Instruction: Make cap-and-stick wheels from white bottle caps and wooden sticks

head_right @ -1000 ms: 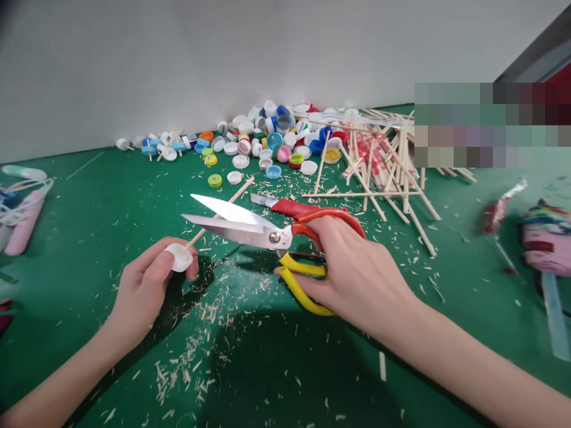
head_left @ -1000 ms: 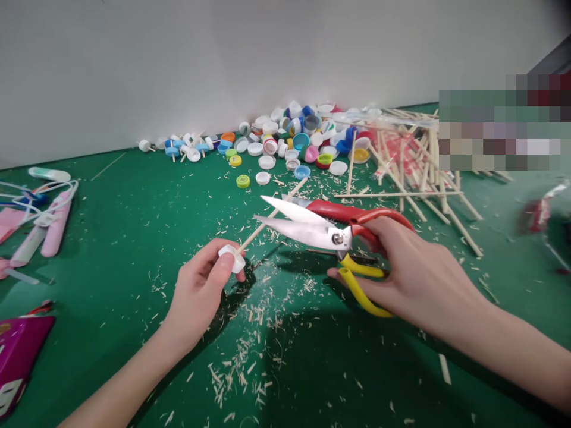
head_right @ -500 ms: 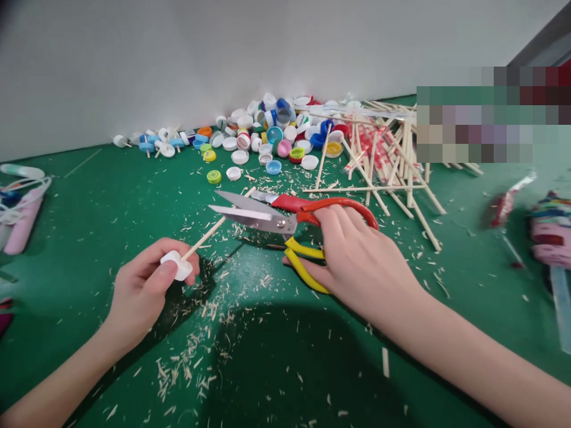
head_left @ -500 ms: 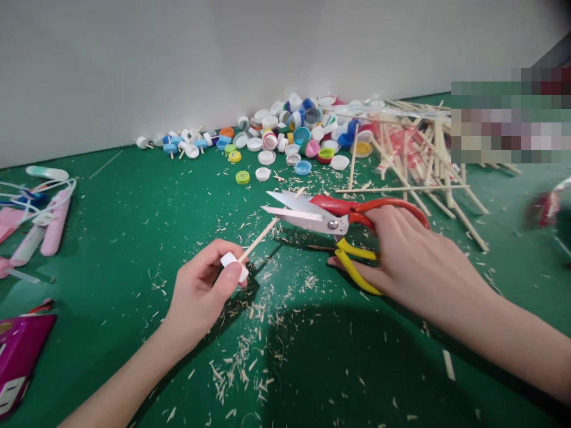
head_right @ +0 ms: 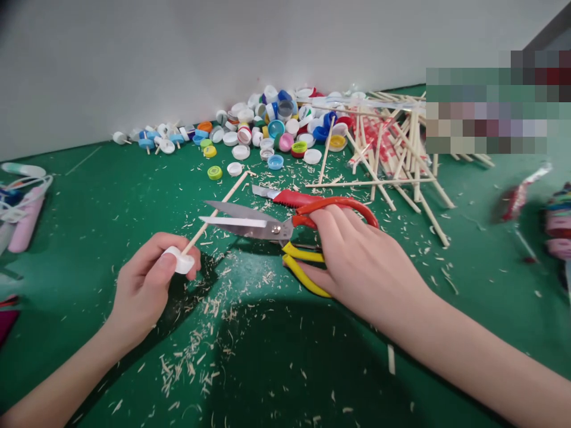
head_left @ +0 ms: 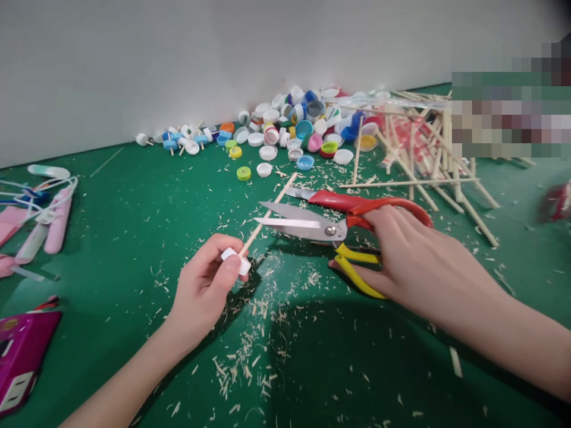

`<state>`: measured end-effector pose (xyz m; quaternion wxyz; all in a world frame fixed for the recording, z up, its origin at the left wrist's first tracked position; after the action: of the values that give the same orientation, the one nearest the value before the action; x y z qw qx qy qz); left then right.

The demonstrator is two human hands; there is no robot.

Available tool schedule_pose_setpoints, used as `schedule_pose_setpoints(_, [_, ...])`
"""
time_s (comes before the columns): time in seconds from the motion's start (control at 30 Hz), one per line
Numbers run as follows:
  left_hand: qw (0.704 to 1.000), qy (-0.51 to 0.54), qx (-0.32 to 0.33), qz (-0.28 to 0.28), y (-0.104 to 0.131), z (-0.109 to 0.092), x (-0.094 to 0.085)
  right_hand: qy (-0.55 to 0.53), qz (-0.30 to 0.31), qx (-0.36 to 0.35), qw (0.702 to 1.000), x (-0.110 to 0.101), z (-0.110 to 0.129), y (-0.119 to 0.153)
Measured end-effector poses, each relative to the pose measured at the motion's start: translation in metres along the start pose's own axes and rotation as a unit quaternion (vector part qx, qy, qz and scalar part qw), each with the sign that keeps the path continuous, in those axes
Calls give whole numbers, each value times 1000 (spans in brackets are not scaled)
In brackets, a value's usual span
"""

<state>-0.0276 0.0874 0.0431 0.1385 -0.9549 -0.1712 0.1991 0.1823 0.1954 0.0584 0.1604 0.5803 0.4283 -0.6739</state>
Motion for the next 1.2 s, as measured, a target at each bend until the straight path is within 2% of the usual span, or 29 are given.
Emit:
schedule_pose_setpoints(0.17, [1000,-2,4,1,0,-1,0,5,0,13,1000,-1,-8,-5])
schedule_pose_setpoints(0.3, [1000,3,-3,3,2,3,-1,-38,27,-4,999,3,2,-1])
schedule_pose_setpoints(0.4, [1000,7,-6,0,3,5,-2,-30,28,-16,999,3,7,1])
schedule_pose_setpoints(0.6, [1000,3,-5,11,1,3,1,18,18,46,999,4,-18,-2])
schedule_pose_setpoints(0.7, [1000,-10,0,10,0,1,1,15,25,58,998,5,-20,-2])
schedule_pose_setpoints(0.87, [998,-68,6,-6,-2,-4,-2,-14,22,0,1000,3,5,4])
schedule_pose_setpoints(0.97, [993,-117,9,-7,-2,-5,-4,-8,-3,-34,999,-3,15,5])
schedule_pose_setpoints(1.2, [986,-164,8,16,1,-2,1,76,-38,-33,996,-9,5,1])
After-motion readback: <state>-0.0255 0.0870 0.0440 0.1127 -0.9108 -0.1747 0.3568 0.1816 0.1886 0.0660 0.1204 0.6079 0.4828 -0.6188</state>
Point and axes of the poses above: each hand's wrist, its own y-axis away from the middle knuckle, its own x-axis out of the palm, z = x × y, the point moved 10 cm from there along -y, towards the middle knuckle, and after that the axes turned 6 degrees about x, right-handed, at the moved point
